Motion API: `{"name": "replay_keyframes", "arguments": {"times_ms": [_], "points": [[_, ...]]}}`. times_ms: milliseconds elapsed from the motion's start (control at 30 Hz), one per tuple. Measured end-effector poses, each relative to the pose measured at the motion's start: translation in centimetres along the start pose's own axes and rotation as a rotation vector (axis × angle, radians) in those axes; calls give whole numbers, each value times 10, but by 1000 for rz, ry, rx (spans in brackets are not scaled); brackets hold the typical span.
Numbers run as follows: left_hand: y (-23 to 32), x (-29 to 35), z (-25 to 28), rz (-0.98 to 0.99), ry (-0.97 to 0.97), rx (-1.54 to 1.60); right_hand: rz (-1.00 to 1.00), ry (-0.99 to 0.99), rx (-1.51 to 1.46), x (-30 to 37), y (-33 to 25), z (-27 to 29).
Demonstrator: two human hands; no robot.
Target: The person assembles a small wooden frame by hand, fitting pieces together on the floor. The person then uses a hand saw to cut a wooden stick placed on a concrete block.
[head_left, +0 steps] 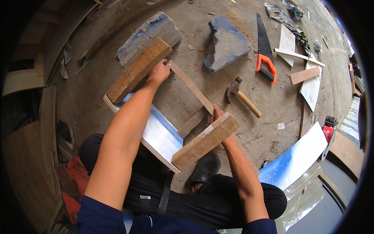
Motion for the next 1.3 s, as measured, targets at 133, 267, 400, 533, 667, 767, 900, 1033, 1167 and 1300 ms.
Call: {"name": "replay_keyframes", "arguments": {"times_ms": [133, 267, 400, 533, 667, 767, 900, 1033, 1167, 1300], "points": [[9, 4, 2, -2, -64, 61, 10, 16, -63, 4, 12, -3], [4, 0, 2, 21, -58, 34, 9, -22, -119, 2, 12, -5], [-5, -7, 1, 22, -94, 57, 17, -39, -185, -4, 3, 1], [-1, -7, 0, 19, -122, 59, 30, 65, 6, -6, 1, 9], [0, -6, 2, 57, -142, 27, 23, 57, 63, -10, -5, 9], [-3, -7, 4, 93, -143, 30, 22, 43, 107, -14, -10, 9], [3, -5, 0, 90, -140, 13, 33, 50, 102, -15, -8, 10], [-3, -14, -5, 45, -137, -58, 20, 27, 47, -16, -7, 10], [-14, -25, -13, 63, -121, -99, 24, 46, 87, -20, 2, 4], [-24, -26, -19, 65, -108, -153, 14, 42, 98, -19, 1, 3]]}}
Point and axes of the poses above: each hand's wrist, its own x-axis away from the middle knuckle, its own z-axis out of the back of the hand, y = z × x, the point moved 7 cm from there along -x, towards the middle knuckle, and after that the axes turned 1 degree about x, right-handed, at the moved point
